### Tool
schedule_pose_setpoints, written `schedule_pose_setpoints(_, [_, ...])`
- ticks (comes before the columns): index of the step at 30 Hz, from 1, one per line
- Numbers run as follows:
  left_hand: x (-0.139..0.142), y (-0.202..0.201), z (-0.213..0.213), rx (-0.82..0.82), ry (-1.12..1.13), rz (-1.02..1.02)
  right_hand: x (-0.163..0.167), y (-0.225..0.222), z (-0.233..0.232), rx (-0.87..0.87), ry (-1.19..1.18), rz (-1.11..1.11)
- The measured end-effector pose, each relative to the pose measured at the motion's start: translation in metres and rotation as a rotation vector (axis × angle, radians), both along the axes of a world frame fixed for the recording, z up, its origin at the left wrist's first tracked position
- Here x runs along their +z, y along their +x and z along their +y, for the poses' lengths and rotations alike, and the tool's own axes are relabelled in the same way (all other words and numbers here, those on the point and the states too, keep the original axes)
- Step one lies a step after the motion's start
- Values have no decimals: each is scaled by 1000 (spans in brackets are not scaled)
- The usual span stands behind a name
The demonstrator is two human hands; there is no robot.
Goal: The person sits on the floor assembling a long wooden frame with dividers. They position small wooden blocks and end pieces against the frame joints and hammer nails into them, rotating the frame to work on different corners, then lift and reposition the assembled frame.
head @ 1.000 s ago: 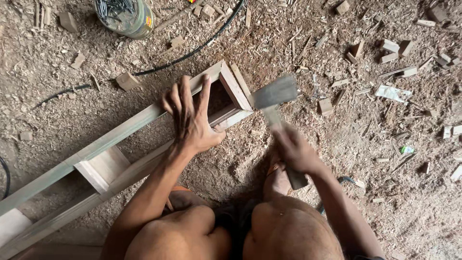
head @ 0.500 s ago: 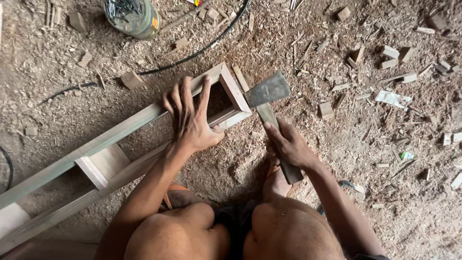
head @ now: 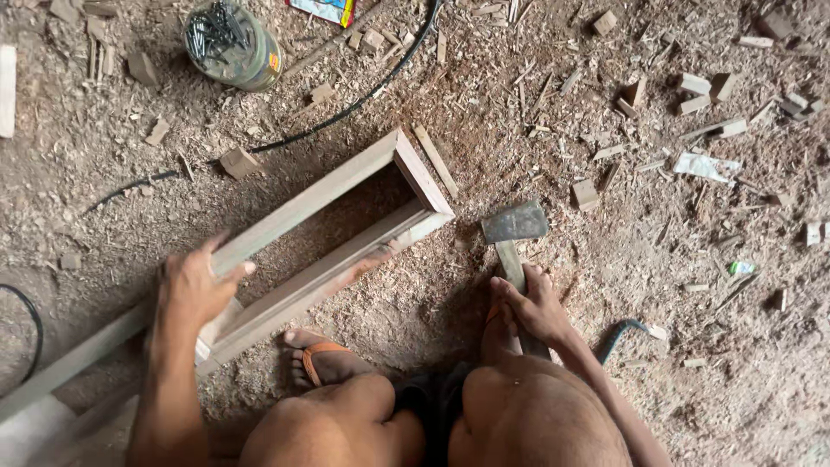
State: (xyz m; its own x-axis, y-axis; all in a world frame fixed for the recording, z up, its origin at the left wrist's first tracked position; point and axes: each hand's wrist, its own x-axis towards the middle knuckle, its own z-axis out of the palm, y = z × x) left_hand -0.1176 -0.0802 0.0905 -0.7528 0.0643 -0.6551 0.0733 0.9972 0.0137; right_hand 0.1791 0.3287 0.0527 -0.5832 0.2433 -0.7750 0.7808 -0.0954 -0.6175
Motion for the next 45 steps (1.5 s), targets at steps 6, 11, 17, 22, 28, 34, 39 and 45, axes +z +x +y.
schedule_pose_setpoints(6, [39, 75, 1, -203, 251, 339, -1, 1, 4, 20, 4, -46])
schedule_pose_setpoints(11, [55, 86, 1, -435, 405, 369, 11, -12, 5, 3, -43, -40])
schedule_pose_setpoints(17, [56, 90, -23, -507, 750, 273, 14, -17, 6, -28, -81, -55])
schedule_pose_setpoints(22, [20, 58, -65, -155, 593, 205, 9, -15, 8, -24, -86, -40])
schedule_pose_setpoints(28, [-33, 20, -70, -112, 347, -150, 12, -16, 7, -5, -30, -74])
schedule_pose_setpoints(34, [-50, 27, -53, -89, 292, -233, 19, -18, 8, 34, 35, -105])
schedule_pose_setpoints(39, [-1, 38, -40, -93, 356, -189, 13, -13, 10, 70, 78, -157])
schedule_pose_setpoints(45, [61, 39, -20, -263, 356, 262, 4, -9, 10, 65, 52, -67])
